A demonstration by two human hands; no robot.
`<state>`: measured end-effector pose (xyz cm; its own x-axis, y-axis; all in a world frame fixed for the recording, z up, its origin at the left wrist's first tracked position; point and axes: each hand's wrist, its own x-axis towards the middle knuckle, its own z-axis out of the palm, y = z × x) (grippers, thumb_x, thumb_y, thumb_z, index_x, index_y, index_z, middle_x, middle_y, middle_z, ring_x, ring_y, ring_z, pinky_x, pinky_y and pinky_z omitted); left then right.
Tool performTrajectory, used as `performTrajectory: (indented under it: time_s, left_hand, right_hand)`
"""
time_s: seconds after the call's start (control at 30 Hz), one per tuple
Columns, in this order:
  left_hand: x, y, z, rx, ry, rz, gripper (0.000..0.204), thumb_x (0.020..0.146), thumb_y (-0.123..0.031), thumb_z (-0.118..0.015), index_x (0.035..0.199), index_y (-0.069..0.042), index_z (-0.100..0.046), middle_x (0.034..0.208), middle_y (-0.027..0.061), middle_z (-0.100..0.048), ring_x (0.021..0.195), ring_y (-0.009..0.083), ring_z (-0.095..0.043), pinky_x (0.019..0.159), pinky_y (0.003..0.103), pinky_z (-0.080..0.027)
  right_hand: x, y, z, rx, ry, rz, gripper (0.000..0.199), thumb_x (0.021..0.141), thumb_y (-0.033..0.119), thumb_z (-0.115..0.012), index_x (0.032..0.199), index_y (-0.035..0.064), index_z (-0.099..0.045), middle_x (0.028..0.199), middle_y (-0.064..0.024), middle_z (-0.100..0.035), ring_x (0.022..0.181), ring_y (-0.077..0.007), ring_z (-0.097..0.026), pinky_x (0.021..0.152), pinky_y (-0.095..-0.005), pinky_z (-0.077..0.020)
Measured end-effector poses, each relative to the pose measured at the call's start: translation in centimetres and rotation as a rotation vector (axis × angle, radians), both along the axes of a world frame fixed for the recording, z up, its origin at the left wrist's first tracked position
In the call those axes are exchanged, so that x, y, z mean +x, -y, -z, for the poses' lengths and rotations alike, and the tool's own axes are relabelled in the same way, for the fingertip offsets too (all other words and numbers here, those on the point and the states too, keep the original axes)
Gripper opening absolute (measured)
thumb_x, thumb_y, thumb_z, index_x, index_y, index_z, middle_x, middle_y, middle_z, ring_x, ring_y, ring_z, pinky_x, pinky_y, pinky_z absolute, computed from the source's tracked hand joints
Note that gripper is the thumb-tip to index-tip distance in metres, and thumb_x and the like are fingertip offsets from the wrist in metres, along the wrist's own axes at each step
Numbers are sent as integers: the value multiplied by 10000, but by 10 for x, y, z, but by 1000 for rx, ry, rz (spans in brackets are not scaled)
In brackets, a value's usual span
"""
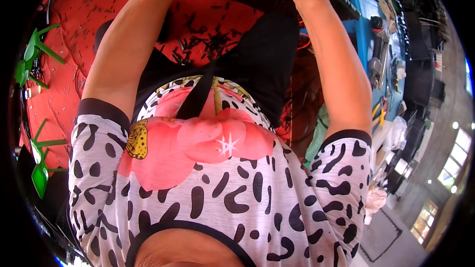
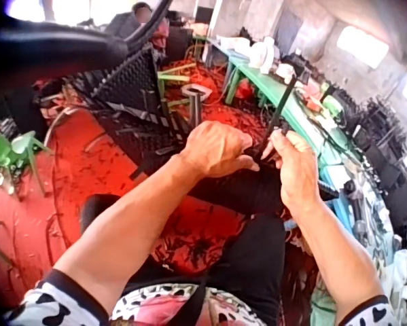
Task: The person weaves black synthetic strips into a furniture frame, trimming the excess with pliers and securing the pieces with a pneumatic nail gun.
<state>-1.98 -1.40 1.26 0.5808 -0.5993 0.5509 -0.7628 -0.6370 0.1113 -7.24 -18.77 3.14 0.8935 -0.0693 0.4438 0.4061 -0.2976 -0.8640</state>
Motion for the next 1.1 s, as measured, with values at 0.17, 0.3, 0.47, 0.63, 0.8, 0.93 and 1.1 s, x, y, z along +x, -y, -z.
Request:
performTrajectory:
  time_s: [0.17,0.3,0.47,0.63,0.8,0.93,1.1]
  left_hand:
    - [-1,1,0,-17,-2,27,446,774,-495,-682,735,-55,-612,704,129,-636,728,341,-649,663,461,-500]
    - [0,2,0,-13,-11,30,434,778,-486,-683,748,-58,-621,708,127,-639,739,335,-652,665,458,-502]
    - [3,3,2,-41,22,33,430,786,-490,-678,762,-64,-625,719,125,-645,750,329,-656,668,456,-506]
    - [6,2,0,28,3,21,434,786,-505,-677,802,-74,-629,719,123,-645,747,324,-656,671,460,-504]
    - [5,-3,2,-6,8,49,437,783,-500,-681,787,-67,-623,718,123,-643,744,325,-654,673,460,-502]
    - [-3,-2,0,38,-46,25,410,779,-480,-689,786,-75,-622,723,116,-646,757,326,-655,682,456,-502]
    - [-5,-3,6,10,-34,26,408,774,-478,-694,772,-77,-617,733,111,-652,767,325,-656,688,455,-504]
  right_hand:
    - [11,6,0,94,-95,-42,313,930,270,-571,678,84,-578,632,-22,-574,567,-97,-468,582,-247,-359]
    - [14,7,-4,121,-115,-65,289,934,247,-565,698,83,-577,627,-31,-573,560,-113,-483,585,-249,-369]
    - [13,3,-18,408,-244,-134,226,946,213,-571,757,90,-567,622,-7,-526,560,-114,-492,532,-250,-363]
    - [12,8,-26,250,-294,-244,232,961,239,-572,786,87,-557,684,-5,-540,578,-115,-514,548,-265,-416]
    - [5,-4,-19,166,-148,-229,244,979,283,-544,909,50,-571,709,-28,-563,639,-144,-576,602,-283,-478]
    - [-5,-15,-17,237,-271,-138,224,981,282,-538,887,79,-546,658,-5,-514,581,-127,-523,534,-268,-409]
    - [-8,-25,-29,246,-496,-100,255,970,263,-539,772,125,-457,590,40,-371,510,-99,-378,485,-270,-310]
